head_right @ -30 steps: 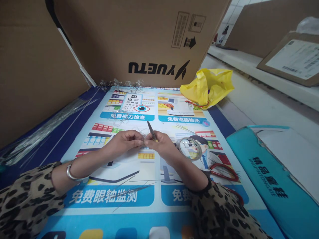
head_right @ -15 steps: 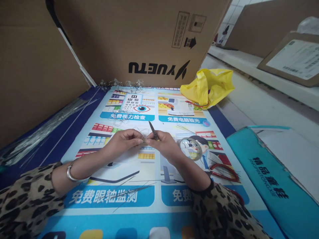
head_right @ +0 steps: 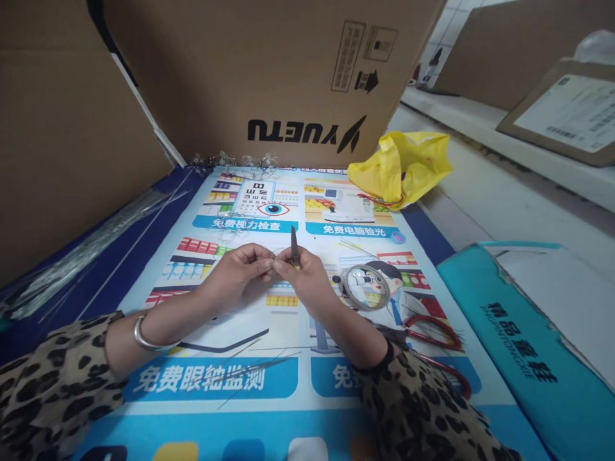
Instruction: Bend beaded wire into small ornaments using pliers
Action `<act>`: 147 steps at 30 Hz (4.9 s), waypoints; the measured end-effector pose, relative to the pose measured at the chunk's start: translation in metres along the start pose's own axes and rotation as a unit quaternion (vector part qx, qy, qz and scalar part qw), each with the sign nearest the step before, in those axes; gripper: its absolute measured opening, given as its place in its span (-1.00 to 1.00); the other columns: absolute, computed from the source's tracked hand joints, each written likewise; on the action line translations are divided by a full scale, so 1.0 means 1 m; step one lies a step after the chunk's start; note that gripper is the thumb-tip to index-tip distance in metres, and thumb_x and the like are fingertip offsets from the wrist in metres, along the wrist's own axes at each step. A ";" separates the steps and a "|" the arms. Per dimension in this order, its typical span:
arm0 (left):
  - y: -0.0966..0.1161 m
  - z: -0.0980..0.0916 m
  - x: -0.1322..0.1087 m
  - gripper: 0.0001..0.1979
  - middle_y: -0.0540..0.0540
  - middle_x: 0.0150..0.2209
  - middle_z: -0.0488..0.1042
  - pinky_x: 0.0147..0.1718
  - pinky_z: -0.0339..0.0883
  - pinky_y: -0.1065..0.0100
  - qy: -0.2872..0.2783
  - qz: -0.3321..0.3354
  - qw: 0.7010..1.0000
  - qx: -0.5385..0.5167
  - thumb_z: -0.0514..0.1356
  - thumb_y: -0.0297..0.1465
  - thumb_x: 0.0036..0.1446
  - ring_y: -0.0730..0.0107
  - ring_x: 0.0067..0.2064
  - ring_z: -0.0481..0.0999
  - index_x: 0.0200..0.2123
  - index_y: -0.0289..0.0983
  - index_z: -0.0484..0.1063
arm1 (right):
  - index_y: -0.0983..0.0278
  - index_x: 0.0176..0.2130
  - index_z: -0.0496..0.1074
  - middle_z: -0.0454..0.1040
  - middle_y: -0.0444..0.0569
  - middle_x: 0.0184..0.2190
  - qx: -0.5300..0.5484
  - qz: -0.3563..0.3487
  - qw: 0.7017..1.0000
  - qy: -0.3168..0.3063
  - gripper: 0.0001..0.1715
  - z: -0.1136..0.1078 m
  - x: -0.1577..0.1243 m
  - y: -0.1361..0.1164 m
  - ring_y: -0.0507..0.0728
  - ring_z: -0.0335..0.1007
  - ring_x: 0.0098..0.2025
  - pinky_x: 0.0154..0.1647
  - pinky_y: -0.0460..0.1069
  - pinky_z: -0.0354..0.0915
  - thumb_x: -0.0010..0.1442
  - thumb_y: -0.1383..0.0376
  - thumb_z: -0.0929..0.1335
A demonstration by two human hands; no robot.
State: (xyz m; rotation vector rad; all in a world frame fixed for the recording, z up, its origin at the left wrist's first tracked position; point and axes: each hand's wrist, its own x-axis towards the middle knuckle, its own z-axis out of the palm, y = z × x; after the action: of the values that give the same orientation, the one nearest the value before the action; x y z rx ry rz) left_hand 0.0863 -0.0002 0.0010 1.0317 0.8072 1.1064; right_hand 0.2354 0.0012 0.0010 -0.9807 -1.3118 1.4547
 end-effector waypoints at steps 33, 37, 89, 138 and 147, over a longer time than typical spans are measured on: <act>0.019 -0.007 0.001 -0.89 -0.10 -0.49 0.54 -0.50 0.36 0.40 0.069 -0.092 0.993 -0.039 0.13 -0.40 0.08 0.40 -0.50 0.51 -0.45 -0.27 0.22 | 0.23 -0.40 0.38 0.31 -0.07 -0.48 -0.757 -0.375 0.531 0.071 -0.83 -0.031 -0.006 -0.011 0.09 0.05 -0.35 -0.29 0.03 -0.07 0.16 0.39 0.23; 0.019 -0.007 0.001 -0.89 -0.08 -0.50 0.54 -0.50 0.36 0.38 0.066 -0.098 0.992 -0.043 0.12 -0.41 0.07 0.38 -0.51 0.52 -0.45 -0.27 0.22 | 0.23 -0.41 0.37 0.31 -0.07 -0.48 -0.765 -0.369 0.522 0.081 -0.83 -0.032 -0.006 -0.011 0.09 0.04 -0.35 -0.29 0.04 -0.07 0.16 0.39 0.23; 0.021 -0.005 -0.002 -0.84 -0.06 -0.54 0.49 -0.57 0.29 0.46 0.042 -0.097 0.994 0.001 0.15 -0.35 0.06 0.41 -0.54 0.50 -0.46 -0.27 0.20 | 0.26 -0.43 0.36 0.26 -0.07 -0.56 -0.767 -0.348 0.538 0.023 -0.79 -0.027 -0.007 -0.008 0.08 0.05 -0.43 -0.42 0.01 -0.13 0.16 0.44 0.21; 0.016 0.004 -0.007 -0.89 -0.07 -0.52 0.43 -0.53 0.41 0.41 0.114 -0.128 0.984 -0.055 0.15 -0.46 -0.02 0.34 -0.33 0.49 -0.51 -0.29 0.23 | 0.28 -0.27 0.39 0.29 -0.09 -0.51 -0.781 -0.415 0.464 0.050 -0.85 -0.008 -0.015 -0.015 0.07 0.03 -0.41 -0.38 0.04 -0.13 0.19 0.35 0.24; 0.014 0.005 -0.008 -0.88 -0.05 -0.53 0.38 -0.51 0.42 0.39 0.108 -0.122 0.985 -0.063 0.16 -0.46 -0.02 0.36 -0.33 0.46 -0.52 -0.31 0.24 | 0.28 -0.24 0.39 0.30 -0.08 -0.50 -0.782 -0.407 0.470 0.036 -0.82 -0.008 -0.015 -0.014 0.07 0.03 -0.40 -0.37 0.04 -0.13 0.21 0.35 0.22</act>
State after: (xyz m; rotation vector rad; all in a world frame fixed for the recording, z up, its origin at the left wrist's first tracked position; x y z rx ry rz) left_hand 0.0845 -0.0073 0.0163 0.6925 0.9953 1.0534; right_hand 0.2487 -0.0110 0.0140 -0.9967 -2.4454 -0.9681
